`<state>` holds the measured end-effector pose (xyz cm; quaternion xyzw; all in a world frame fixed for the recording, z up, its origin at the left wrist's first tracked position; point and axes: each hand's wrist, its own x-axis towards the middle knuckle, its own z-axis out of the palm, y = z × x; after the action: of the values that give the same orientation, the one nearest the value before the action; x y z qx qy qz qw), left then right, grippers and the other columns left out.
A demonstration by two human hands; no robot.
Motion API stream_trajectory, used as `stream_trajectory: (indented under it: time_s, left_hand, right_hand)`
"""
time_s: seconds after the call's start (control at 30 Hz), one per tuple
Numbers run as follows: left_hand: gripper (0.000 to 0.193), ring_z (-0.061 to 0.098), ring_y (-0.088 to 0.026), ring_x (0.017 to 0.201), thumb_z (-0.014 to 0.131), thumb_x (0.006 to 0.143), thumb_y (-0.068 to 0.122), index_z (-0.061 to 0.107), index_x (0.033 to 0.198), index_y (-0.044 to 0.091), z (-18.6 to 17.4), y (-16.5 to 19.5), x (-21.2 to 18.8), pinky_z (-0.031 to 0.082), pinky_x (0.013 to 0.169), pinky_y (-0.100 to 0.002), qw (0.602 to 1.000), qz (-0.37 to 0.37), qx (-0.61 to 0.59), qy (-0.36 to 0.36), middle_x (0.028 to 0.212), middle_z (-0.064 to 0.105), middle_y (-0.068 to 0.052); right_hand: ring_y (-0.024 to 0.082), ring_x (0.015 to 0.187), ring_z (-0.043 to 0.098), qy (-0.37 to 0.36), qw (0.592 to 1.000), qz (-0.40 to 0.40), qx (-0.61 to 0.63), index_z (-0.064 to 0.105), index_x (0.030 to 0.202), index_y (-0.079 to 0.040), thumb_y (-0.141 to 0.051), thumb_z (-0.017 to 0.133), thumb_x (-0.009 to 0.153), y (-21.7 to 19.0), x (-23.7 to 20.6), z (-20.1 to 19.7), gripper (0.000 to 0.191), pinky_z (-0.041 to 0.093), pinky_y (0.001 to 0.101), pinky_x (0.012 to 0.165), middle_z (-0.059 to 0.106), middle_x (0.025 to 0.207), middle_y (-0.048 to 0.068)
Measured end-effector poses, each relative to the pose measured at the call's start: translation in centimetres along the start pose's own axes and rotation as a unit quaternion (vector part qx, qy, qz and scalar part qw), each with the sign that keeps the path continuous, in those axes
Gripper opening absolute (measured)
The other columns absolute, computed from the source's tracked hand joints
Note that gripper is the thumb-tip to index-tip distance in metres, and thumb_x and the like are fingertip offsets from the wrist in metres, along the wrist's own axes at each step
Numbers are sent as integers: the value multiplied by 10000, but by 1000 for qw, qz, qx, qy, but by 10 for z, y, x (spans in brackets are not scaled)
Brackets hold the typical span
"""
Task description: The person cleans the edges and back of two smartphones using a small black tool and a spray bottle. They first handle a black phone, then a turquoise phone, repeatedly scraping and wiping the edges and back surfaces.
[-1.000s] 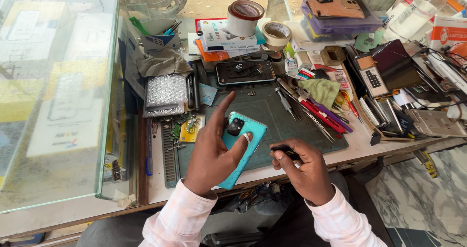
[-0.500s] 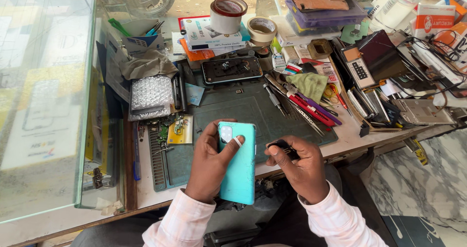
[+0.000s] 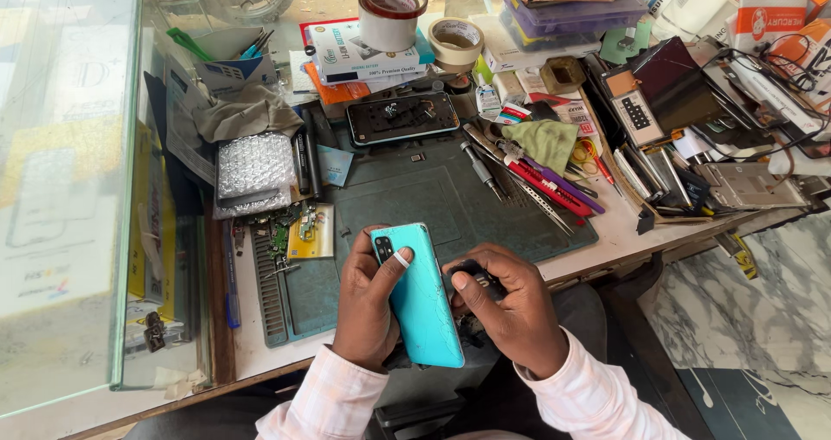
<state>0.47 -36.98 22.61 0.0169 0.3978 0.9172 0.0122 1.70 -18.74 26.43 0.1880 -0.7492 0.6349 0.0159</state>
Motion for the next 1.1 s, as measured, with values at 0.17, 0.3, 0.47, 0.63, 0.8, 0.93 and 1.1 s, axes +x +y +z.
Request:
stream_trajectory:
  time_s: [0.17, 0.3, 0.47, 0.63, 0.8, 0.93, 1.1]
  left_hand:
    - [314, 689, -161, 759, 692, 897, 126, 530, 1149, 32, -7, -1, 7, 620, 655, -330, 1000, -9, -13, 22, 936, 663, -113]
    - [318, 687, -166, 780, 699, 925, 113, 526, 1178, 28, -10, -1, 8, 612, 671, -341, 999, 12, -20, 27, 956, 660, -117]
    - [307, 751, -267, 788, 684, 908, 111, 497, 1140, 40, -10, -2, 9, 648, 667, -412, 999, 9, -48, 14, 937, 671, -144]
    - [296, 752, -291, 794, 680, 929, 88, 489, 1146, 27, -9, -5, 8, 646, 683, -420, 999, 26, -42, 11, 936, 678, -160]
    - [301, 752, -282, 811, 674, 935, 66, 477, 1161, 31, -9, -12, 8, 642, 693, -404, 998, 53, -22, 29, 954, 690, -158]
    - [300, 762, -267, 816, 680, 937, 78, 469, 1145, 34, -12, -16, 9, 655, 695, -394, 997, 68, 11, 42, 947, 702, -160]
    - [280, 758, -232, 818, 675, 953, 87, 463, 1130, 44, -13, -25, 10, 647, 685, -362, 994, 94, 22, 45, 937, 704, -152]
  right_hand:
    - [111, 721, 723, 7, 1000, 28, 10, 735, 1060, 20, -153, 712, 939, 9, -1, 4, 213, 601, 251, 626, 705, 929, 71]
    - [96, 714, 711, -5, 997, 54, 51, 732, 1011, 24, -155, 734, 940, 15, -4, 5, 193, 592, 247, 638, 735, 844, 65]
    - [82, 687, 699, -19, 995, 76, 56, 733, 957, 18, -175, 734, 946, 21, -5, 2, 193, 584, 239, 629, 736, 788, 49]
    - [64, 652, 685, 2, 998, 64, -3, 741, 929, 7, -185, 746, 925, 22, -4, 2, 192, 553, 224, 579, 734, 758, 35]
    - [51, 544, 557, 37, 991, 24, -130, 752, 853, -3, -157, 789, 878, 20, -1, 1, 161, 402, 212, 483, 697, 667, 43]
    - [65, 530, 551, 56, 978, -14, -202, 740, 824, -2, -106, 800, 849, 18, 1, 4, 122, 394, 220, 482, 692, 671, 53]
    - [86, 614, 708, 85, 969, -42, -227, 722, 838, -4, -61, 786, 834, 18, 2, 12, 85, 529, 234, 525, 731, 751, 53]
